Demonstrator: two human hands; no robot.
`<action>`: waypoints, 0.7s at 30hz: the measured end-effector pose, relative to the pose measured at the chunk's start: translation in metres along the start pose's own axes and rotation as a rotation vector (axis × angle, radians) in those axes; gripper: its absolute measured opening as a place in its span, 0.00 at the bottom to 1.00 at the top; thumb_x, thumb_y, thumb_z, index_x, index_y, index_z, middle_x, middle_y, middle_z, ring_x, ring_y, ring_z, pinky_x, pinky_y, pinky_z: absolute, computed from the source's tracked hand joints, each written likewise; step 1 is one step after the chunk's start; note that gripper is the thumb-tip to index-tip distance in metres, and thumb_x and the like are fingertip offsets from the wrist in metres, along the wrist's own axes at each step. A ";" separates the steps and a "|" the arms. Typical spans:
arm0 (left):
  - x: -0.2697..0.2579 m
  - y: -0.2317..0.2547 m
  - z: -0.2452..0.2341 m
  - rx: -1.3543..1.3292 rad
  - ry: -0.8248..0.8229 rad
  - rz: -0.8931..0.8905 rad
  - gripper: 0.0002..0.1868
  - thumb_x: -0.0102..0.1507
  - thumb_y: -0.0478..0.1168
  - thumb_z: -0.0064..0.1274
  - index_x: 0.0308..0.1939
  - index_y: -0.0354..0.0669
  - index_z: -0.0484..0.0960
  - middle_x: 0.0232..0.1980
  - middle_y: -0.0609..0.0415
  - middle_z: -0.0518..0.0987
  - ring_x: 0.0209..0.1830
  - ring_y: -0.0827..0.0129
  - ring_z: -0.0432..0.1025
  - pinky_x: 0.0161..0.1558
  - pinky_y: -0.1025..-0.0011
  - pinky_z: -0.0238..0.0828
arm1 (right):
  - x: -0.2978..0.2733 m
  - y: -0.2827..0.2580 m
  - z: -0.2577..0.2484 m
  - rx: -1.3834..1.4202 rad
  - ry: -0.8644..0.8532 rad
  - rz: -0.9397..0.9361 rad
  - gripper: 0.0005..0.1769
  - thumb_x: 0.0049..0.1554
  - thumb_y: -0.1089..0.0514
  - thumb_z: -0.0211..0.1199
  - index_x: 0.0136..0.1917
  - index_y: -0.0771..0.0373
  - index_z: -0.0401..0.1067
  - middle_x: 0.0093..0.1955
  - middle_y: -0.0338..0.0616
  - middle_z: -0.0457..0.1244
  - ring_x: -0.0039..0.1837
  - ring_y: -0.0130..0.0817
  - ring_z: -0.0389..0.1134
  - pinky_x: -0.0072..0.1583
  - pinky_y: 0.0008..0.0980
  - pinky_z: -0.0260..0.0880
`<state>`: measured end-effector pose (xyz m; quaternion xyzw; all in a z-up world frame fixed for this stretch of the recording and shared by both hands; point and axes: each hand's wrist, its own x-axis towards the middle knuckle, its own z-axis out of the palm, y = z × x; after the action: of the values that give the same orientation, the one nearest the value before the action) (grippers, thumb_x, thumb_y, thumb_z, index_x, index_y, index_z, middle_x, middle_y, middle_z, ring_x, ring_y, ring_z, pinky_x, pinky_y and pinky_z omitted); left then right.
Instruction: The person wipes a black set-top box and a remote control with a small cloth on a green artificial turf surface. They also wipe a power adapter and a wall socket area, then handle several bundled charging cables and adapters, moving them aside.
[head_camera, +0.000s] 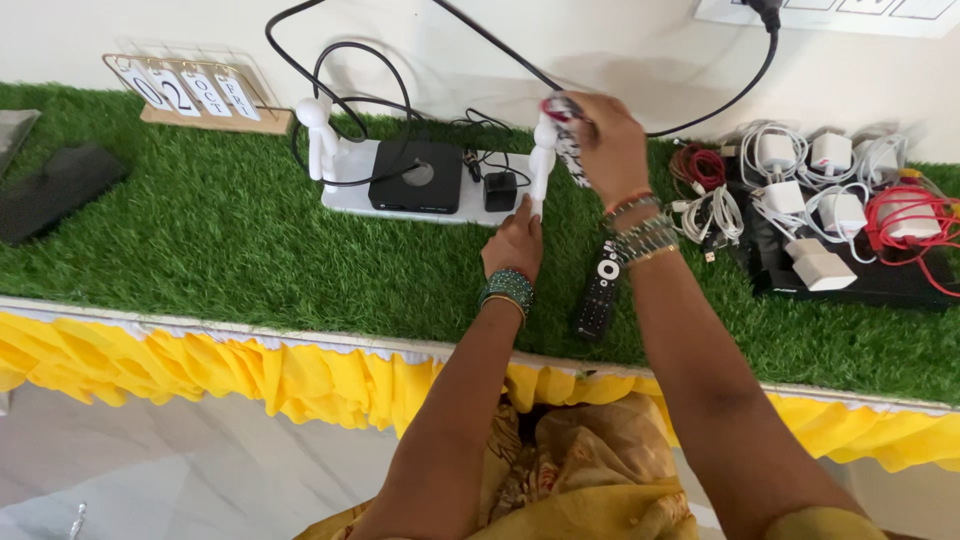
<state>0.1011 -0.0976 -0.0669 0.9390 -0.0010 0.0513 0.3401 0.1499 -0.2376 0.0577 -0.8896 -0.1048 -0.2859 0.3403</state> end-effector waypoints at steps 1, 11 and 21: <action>0.000 0.000 0.000 -0.004 0.013 0.011 0.24 0.70 0.51 0.46 0.71 0.62 0.71 0.43 0.49 0.84 0.33 0.52 0.80 0.34 0.54 0.80 | 0.005 -0.007 0.003 -0.007 -0.071 0.039 0.17 0.61 0.59 0.62 0.63 0.48 0.76 0.63 0.43 0.69 0.51 0.39 0.75 0.52 0.33 0.78; 0.003 -0.006 0.012 0.002 0.107 0.062 0.25 0.68 0.52 0.47 0.70 0.62 0.71 0.44 0.50 0.84 0.34 0.50 0.80 0.34 0.52 0.78 | -0.022 -0.009 0.033 -0.070 0.117 -0.187 0.21 0.63 0.60 0.66 0.69 0.48 0.75 0.72 0.51 0.63 0.64 0.48 0.71 0.61 0.40 0.74; 0.002 -0.006 0.012 -0.020 0.121 0.065 0.24 0.68 0.52 0.48 0.69 0.63 0.72 0.45 0.48 0.84 0.36 0.46 0.79 0.36 0.50 0.77 | -0.052 -0.012 0.045 0.045 0.270 -0.194 0.19 0.61 0.68 0.65 0.63 0.53 0.77 0.62 0.51 0.65 0.61 0.47 0.72 0.57 0.38 0.77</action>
<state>0.1049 -0.1002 -0.0799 0.9301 -0.0113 0.1189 0.3472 0.1224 -0.1988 0.0066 -0.8210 -0.1498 -0.4318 0.3422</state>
